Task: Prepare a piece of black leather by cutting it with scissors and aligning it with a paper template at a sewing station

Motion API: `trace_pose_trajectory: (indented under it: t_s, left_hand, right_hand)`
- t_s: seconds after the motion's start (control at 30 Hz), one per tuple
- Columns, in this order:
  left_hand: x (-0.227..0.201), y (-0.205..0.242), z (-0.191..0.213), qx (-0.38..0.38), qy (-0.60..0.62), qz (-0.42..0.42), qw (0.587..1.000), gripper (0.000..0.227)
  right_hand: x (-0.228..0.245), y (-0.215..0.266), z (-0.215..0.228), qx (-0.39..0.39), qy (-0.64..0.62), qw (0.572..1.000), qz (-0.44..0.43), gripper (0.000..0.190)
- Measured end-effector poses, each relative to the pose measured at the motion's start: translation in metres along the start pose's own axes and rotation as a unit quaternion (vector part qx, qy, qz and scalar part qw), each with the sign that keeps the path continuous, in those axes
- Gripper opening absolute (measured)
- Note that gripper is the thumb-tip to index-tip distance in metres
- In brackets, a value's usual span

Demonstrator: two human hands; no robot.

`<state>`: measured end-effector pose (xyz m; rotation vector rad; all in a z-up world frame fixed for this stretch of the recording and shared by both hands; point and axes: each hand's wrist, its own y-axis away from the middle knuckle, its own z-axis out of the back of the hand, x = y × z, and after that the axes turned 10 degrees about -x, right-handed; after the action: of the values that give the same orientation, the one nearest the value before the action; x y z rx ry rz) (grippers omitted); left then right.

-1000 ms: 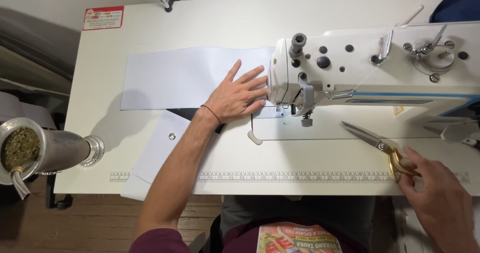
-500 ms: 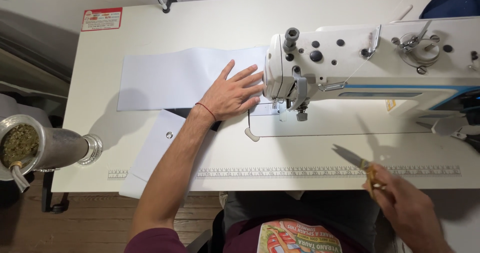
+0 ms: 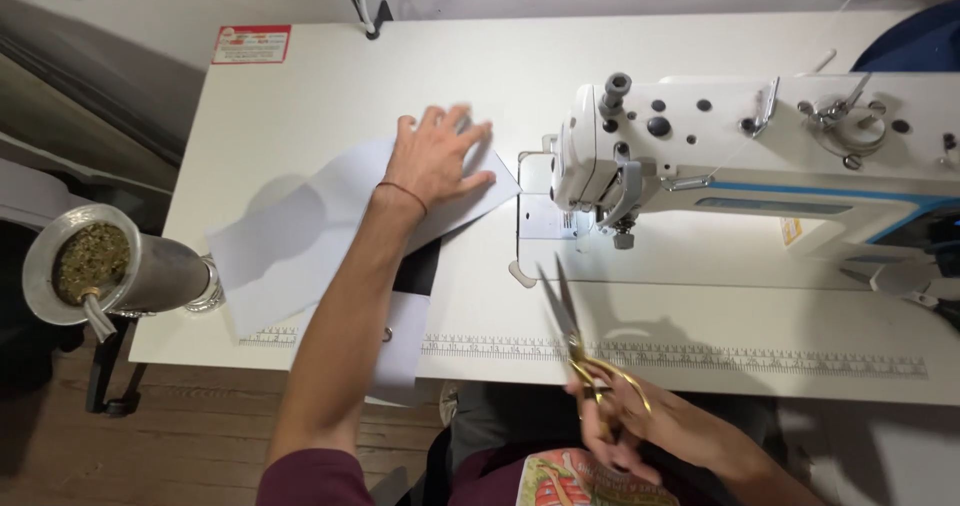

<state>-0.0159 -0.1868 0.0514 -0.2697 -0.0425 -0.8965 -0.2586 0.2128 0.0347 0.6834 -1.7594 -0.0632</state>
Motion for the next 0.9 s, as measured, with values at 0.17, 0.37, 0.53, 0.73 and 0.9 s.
trace_pose_trajectory:
  t_s: [0.17,0.37,0.53,0.73,0.9]
  left_hand:
    - [0.015,-0.008,0.018,0.058,0.159,0.206,0.964,0.139]
    - [0.042,0.018,0.028,-0.048,0.303,0.324,0.895,0.049]
    - [0.036,0.057,0.066,-0.111,0.432,0.272,0.853,0.027]
    - [0.05,0.077,0.033,-0.09,0.531,0.294,0.79,0.027]
    - [0.059,0.085,-0.025,-0.146,0.597,0.37,0.697,0.023]
  right_hand:
    - [0.041,-0.067,-0.015,-0.039,-0.14,0.987,-0.072,0.08]
    - [0.045,-0.103,-0.012,-0.093,-0.136,0.985,-0.052,0.069]
    - [0.059,-0.094,-0.028,-0.102,-0.097,0.99,-0.03,0.067]
    - [0.038,-0.123,-0.024,-0.151,-0.11,0.982,-0.008,0.073]
    - [0.038,-0.142,-0.022,-0.208,-0.163,0.963,0.044,0.057]
